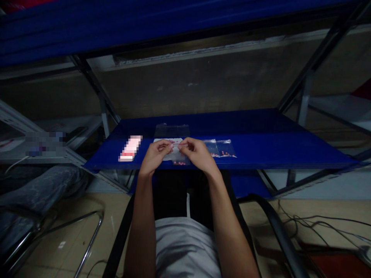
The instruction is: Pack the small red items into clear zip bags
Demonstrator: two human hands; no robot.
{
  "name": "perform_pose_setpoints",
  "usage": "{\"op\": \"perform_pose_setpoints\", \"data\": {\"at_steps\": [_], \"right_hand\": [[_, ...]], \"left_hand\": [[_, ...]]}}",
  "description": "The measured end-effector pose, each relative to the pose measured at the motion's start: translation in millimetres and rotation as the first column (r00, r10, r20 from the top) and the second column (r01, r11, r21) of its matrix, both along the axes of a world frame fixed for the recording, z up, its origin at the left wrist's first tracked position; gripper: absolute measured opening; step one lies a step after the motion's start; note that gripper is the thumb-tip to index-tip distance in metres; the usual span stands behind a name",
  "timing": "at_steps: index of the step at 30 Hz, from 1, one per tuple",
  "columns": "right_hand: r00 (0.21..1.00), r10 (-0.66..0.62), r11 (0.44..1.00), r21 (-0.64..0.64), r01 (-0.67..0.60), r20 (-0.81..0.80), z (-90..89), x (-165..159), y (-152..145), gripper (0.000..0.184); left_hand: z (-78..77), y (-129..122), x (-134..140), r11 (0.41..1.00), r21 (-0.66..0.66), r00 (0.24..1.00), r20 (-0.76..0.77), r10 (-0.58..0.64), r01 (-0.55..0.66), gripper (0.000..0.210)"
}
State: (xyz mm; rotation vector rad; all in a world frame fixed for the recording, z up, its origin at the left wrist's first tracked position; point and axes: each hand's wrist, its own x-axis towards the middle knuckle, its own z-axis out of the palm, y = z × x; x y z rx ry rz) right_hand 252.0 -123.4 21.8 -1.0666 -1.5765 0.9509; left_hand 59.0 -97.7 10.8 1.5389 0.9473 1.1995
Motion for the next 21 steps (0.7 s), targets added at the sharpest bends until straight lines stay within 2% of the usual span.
{"op": "perform_pose_setpoints", "data": {"at_steps": [5,8,10,15,21], "right_hand": [[0.998,-0.065,0.998,0.027,0.065,0.005,0.0,1.2,-0.1,0.024],[0.996,-0.088,0.996,0.036,0.088,0.0,2.0,0.9,-1.4,0.024],[0.996,-0.083,0.996,0.029,0.083,-0.024,2.8,0.9,-1.8,0.025],[0.995,-0.055,0.998,0.008,0.056,-0.081,4.7,2.0,-2.6,0.031],[0.991,-0.04,0.998,-0.049,0.034,-0.124,6.1,2.2,-3.0,0.04]], "left_hand": [[3.3,-2.4,3.0,0.992,0.103,0.989,-0.122,0.089,-0.077,0.017],[6.4,-4.4,4.9,0.987,0.122,0.984,-0.137,0.117,-0.1,0.017],[7.9,-5.7,6.7,0.993,0.094,0.991,-0.098,0.086,-0.077,0.018],[7.7,-6.6,11.6,0.997,0.016,0.998,0.011,-0.069,0.069,0.027],[6.3,-5.7,15.3,0.997,0.058,0.999,0.027,-0.045,0.043,0.026]]}}
